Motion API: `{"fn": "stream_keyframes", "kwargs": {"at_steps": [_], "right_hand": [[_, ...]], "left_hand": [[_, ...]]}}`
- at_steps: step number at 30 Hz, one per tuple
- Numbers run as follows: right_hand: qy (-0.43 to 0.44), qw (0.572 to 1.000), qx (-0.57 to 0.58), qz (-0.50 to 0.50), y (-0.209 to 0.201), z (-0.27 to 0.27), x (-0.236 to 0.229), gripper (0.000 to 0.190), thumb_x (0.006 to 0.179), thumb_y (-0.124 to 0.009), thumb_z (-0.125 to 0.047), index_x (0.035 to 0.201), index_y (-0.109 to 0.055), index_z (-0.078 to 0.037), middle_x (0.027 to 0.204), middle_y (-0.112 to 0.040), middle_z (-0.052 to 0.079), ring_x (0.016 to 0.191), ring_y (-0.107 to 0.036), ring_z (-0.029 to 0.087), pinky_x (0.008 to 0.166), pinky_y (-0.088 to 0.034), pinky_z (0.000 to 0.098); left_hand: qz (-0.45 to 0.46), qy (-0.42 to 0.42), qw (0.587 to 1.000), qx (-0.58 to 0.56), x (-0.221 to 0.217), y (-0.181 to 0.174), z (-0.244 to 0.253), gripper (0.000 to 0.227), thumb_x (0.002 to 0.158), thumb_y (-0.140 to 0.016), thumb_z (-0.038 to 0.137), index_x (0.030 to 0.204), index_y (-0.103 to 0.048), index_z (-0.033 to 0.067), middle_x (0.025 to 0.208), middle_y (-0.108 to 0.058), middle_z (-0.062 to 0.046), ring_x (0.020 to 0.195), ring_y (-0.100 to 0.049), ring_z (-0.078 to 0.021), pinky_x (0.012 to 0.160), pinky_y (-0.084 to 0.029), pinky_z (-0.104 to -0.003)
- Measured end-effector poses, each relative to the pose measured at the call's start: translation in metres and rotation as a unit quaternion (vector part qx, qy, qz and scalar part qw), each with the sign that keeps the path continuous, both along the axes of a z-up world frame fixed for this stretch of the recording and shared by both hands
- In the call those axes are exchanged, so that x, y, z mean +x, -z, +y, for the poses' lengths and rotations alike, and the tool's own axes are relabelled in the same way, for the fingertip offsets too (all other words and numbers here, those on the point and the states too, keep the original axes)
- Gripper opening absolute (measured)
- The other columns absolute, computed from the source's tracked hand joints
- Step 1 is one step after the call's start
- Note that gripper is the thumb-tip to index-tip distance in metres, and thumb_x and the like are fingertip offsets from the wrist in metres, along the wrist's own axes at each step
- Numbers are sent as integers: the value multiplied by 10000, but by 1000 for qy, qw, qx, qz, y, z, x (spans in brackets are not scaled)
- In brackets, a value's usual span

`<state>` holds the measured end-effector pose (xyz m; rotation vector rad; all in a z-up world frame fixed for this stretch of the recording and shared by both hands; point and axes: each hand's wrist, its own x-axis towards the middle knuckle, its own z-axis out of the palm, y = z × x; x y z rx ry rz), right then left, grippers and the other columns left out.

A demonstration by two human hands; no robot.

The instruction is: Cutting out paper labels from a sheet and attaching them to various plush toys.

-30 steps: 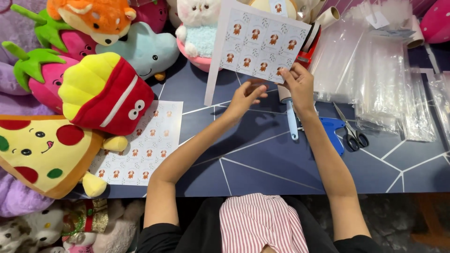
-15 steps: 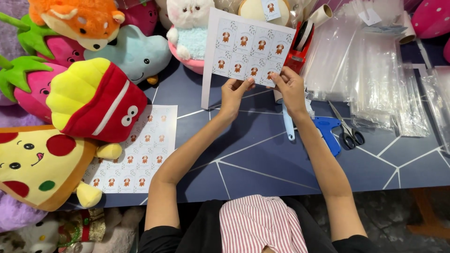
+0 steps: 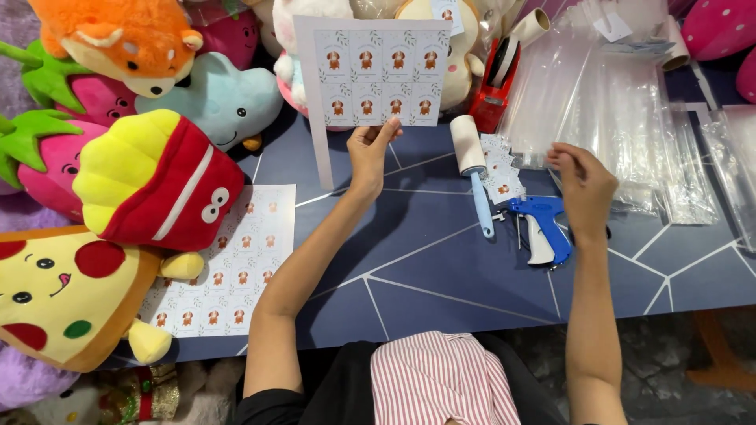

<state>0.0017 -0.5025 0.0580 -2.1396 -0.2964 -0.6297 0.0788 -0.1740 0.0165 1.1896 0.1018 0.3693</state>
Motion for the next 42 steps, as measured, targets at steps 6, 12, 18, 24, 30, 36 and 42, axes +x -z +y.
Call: {"fn": "stream_keyframes", "kwargs": {"at_steps": [6, 12, 18, 24, 30, 36, 42], "right_hand": [[190, 964, -157, 101, 53, -89, -46, 235, 1103, -551, 2, 1230, -745, 35, 1170, -699, 207, 999, -653, 314, 926, -509, 421], [226, 943, -219, 107, 107, -121, -72, 142, 1055, -688, -91, 1165, -748, -23, 1148, -607, 181, 1055, -599, 356, 907, -482, 481], [251, 919, -302, 44, 111, -107, -89, 182, 1051, -770, -175, 1171, -731, -44, 1149, -663, 160, 1101, -596, 379, 948, -451, 481], [262, 894, -346, 112, 112, -105, -101, 336, 1048, -749, -355, 1240, -717, -81, 1065, -673, 80, 1079, -610, 347, 889, -419, 482], [277, 850, -411, 175, 117, -111, -88, 253, 1069, -702, -355, 1025, -722, -107, 1000, -729, 60, 987, -648, 330, 855, -432, 471], [254, 875, -256, 324, 69, -97, -95, 359, 1119, -535, -332, 1163, -694, -13, 1055, -767, 164, 1005, -693, 402, 958, -443, 515], [183, 965, 39, 184, 23, -63, -102, 148, 1184, -471, -58, 1231, -585, 24, 1032, -707, 122, 1014, -686, 220, 938, -543, 370]], "left_hand": [[47, 25, 998, -25, -6, -11, 2, 257, 807, -835, 287, 846, -744, 50, 790, -756, -60, 772, -735, -133, 851, -613, -278], [51, 29, 998, -7, -12, -13, -4, 229, 813, -835, 275, 814, -760, 59, 766, -761, -60, 762, -731, -123, 844, -599, -261], [49, 32, 998, -8, -12, -11, -5, 231, 819, -828, 285, 808, -749, 68, 761, -750, -53, 764, -721, -116, 871, -594, -273], [39, 31, 999, -13, -11, -10, -3, 225, 833, -819, 271, 854, -762, 54, 791, -761, -58, 773, -719, -118, 859, -606, -273], [29, 26, 999, -23, -9, -8, -3, 206, 829, -828, 252, 832, -759, 59, 775, -753, -44, 755, -730, -130, 828, -608, -268], [30, 10, 999, -14, -13, -21, 2, 234, 826, -820, 294, 822, -723, 81, 776, -734, -32, 765, -720, -121, 831, -608, -268], [11, 1, 1000, -16, -16, -30, 1, 239, 821, -824, 293, 820, -719, 79, 767, -738, -35, 745, -709, -112, 792, -602, -257]]}}
